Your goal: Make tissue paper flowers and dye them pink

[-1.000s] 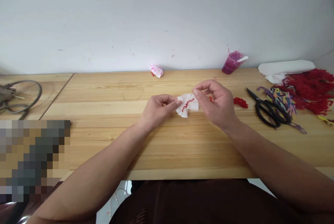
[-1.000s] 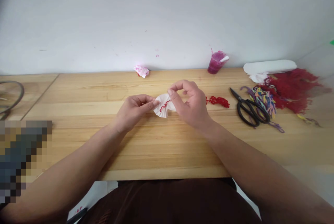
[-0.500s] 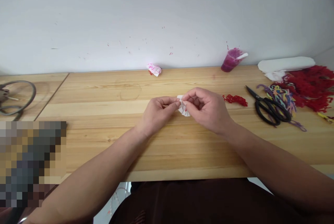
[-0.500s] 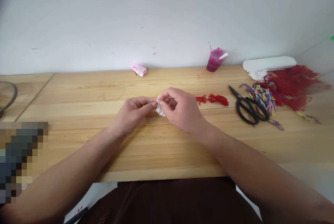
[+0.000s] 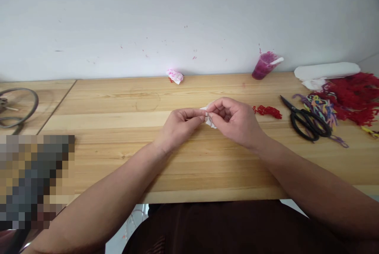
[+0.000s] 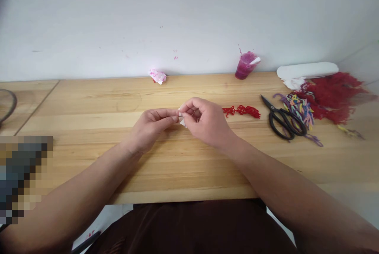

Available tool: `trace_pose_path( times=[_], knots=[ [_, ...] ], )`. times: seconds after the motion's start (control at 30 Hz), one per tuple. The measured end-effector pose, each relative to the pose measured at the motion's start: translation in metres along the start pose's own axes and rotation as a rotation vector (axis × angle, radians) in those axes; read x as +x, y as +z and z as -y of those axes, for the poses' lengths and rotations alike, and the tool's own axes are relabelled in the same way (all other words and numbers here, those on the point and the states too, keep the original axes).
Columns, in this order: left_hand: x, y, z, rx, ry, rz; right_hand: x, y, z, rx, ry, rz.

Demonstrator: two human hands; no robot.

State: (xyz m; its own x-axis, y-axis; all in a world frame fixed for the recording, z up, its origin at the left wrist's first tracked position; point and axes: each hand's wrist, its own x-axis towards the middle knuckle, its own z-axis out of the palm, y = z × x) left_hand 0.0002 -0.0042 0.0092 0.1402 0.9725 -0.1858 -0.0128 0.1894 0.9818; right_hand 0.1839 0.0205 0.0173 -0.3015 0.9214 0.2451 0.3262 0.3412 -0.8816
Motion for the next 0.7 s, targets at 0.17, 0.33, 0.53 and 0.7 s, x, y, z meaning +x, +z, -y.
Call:
trace_pose_path(
  times=[0.17,0.33,0.53,0.7],
  knots=[
    [0.0003,0.0003,-0.0007,0.007,0.003,0.001,-0.0001,-0.0003,-0.0013,0.022,0.012,0.012],
    [0.0,0.0002,-0.0006,0.014,-0.011,0.001,0.0004,0.0001,-0.0027,0.045,0.026,0.019],
    [-0.0002,0.0,-0.0005,0.002,-0.015,0.001,0.0008,-0.0004,-0.0029,0.055,0.035,0.028],
    [-0.0005,0.0002,-0.0012,0.013,-0.013,0.0,0.001,-0.0015,-0.0025,0.065,0.054,0.032]
  ],
)
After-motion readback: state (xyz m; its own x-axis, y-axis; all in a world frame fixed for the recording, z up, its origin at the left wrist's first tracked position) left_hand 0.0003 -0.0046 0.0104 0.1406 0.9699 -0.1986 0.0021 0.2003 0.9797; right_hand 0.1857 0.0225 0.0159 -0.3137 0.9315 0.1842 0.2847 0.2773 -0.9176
